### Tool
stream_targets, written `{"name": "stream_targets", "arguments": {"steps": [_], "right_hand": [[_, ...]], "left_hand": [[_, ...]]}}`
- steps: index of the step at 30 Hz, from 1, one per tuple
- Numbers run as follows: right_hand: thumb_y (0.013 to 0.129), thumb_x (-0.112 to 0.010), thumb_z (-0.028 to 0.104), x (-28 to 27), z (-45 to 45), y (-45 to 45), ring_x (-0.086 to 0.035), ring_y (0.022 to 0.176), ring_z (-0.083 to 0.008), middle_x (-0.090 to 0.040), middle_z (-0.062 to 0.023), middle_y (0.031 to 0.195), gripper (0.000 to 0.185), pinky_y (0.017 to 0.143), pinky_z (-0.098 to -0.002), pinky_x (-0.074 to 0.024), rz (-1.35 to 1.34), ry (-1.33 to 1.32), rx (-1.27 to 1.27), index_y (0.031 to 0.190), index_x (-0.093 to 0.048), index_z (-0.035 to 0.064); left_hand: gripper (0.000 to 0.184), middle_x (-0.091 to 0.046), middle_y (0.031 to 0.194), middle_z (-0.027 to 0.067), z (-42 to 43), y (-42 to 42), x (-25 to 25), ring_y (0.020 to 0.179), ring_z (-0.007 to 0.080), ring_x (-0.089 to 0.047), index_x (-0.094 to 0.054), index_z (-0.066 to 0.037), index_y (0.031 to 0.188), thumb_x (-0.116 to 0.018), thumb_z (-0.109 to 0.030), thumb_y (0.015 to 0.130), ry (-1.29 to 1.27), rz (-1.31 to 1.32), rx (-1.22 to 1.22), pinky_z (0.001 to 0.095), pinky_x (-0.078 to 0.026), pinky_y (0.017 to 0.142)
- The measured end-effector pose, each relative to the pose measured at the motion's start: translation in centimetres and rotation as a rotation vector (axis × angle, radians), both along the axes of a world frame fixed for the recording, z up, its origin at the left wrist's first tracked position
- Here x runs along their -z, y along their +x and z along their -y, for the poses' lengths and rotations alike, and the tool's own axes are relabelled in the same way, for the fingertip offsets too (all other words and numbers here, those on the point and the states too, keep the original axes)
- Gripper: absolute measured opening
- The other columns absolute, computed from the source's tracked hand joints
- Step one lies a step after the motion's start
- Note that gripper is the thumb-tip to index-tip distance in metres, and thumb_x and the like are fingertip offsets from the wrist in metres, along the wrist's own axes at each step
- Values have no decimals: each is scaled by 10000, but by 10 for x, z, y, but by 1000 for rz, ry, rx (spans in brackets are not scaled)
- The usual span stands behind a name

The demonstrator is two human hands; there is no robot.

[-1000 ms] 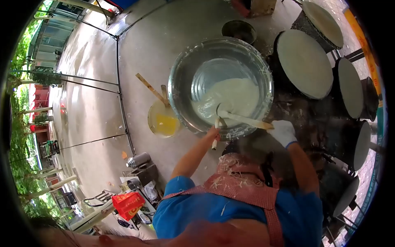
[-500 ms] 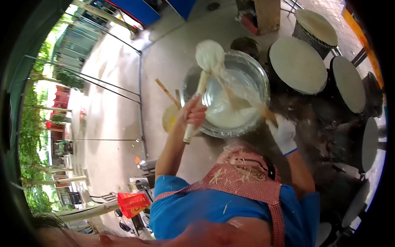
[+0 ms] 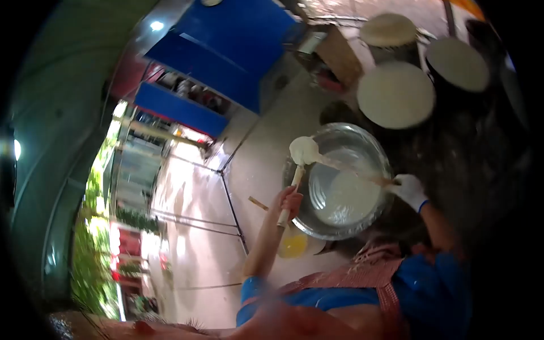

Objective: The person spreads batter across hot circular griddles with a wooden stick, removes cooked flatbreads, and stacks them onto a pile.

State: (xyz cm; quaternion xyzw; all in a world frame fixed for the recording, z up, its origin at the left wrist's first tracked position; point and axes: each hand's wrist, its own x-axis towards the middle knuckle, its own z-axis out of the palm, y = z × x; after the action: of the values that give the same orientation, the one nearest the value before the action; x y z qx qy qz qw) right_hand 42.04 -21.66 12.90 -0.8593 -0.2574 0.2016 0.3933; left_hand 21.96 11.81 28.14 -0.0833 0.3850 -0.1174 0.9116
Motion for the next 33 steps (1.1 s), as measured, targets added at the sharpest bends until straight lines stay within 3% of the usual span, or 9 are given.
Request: {"name": "stream_targets", "arguments": {"steps": [6,12,14,19,21,22,24,30,33], "right_hand": [[712,-757,303,-50,115,-21,-646,730,-270,-662,-152,796,342,640,-339,-477,-25,232,257,888,-679,20],[786,-591,527,0,229,-75,-620,855,-354,-653,-181,888,475,749,-419,-483,-42,-76,461,919,-684,81],[809,-596,496,34,285,-121,-635,815,-326,-661,-146,873,425,713,-396,-491,2,-139,553,985,-675,118],[798,-588,472,4,392,-274,-624,758,-364,-642,-171,795,402,663,-416,-492,-105,-224,1139,861,-669,84],[797,-599,439,-2,411,-331,-629,714,-355,-635,-171,754,375,633,-411,-497,-12,-312,1445,806,-673,71],[796,-608,417,20,422,-364,-631,697,-351,-631,-174,739,361,622,-410,-498,168,-385,1580,785,-673,62],[784,-631,380,-12,436,-401,-630,714,-356,-630,-187,747,330,629,-411,-495,59,-434,2017,807,-670,54],[802,-624,320,-50,476,-364,-622,798,-348,-651,-175,860,283,687,-406,-486,323,-436,2428,928,-663,69],[822,-588,301,-31,515,-305,-610,755,-372,-640,-162,802,227,684,-461,-476,184,-657,2334,898,-654,97]], "left_hand": [[484,-274,451,-63,55,57,29,334,52,-242,-335,-162,587,-469,-470,936,438,524,515,211,-210,274],[295,-387,555,-44,170,179,71,431,59,-366,-455,-115,751,-485,-336,944,-18,227,710,180,-351,391],[232,-398,580,-33,247,194,99,426,77,-369,-525,-83,931,-470,-307,954,536,385,844,196,-373,389],[265,-384,625,-27,457,242,150,449,60,-388,-474,-67,1151,-412,-262,983,-347,138,1164,195,-338,356],[339,-388,654,-24,556,232,143,432,26,-345,-404,-30,1247,-397,-248,988,33,427,1286,184,-299,347],[338,-372,627,-24,604,233,145,420,35,-339,-424,-20,1236,-394,-250,990,47,643,1452,190,-307,353],[293,-322,554,-20,741,237,136,395,78,-323,-452,-50,862,-426,-319,977,-727,12,1742,225,-283,343],[113,-262,545,-12,961,192,107,379,103,-268,-431,-222,1069,-432,-264,964,214,1195,2170,273,-220,329],[627,-305,552,14,1028,159,149,377,137,-292,-167,-258,1453,-468,-147,914,368,1287,2236,303,-246,358]]}}
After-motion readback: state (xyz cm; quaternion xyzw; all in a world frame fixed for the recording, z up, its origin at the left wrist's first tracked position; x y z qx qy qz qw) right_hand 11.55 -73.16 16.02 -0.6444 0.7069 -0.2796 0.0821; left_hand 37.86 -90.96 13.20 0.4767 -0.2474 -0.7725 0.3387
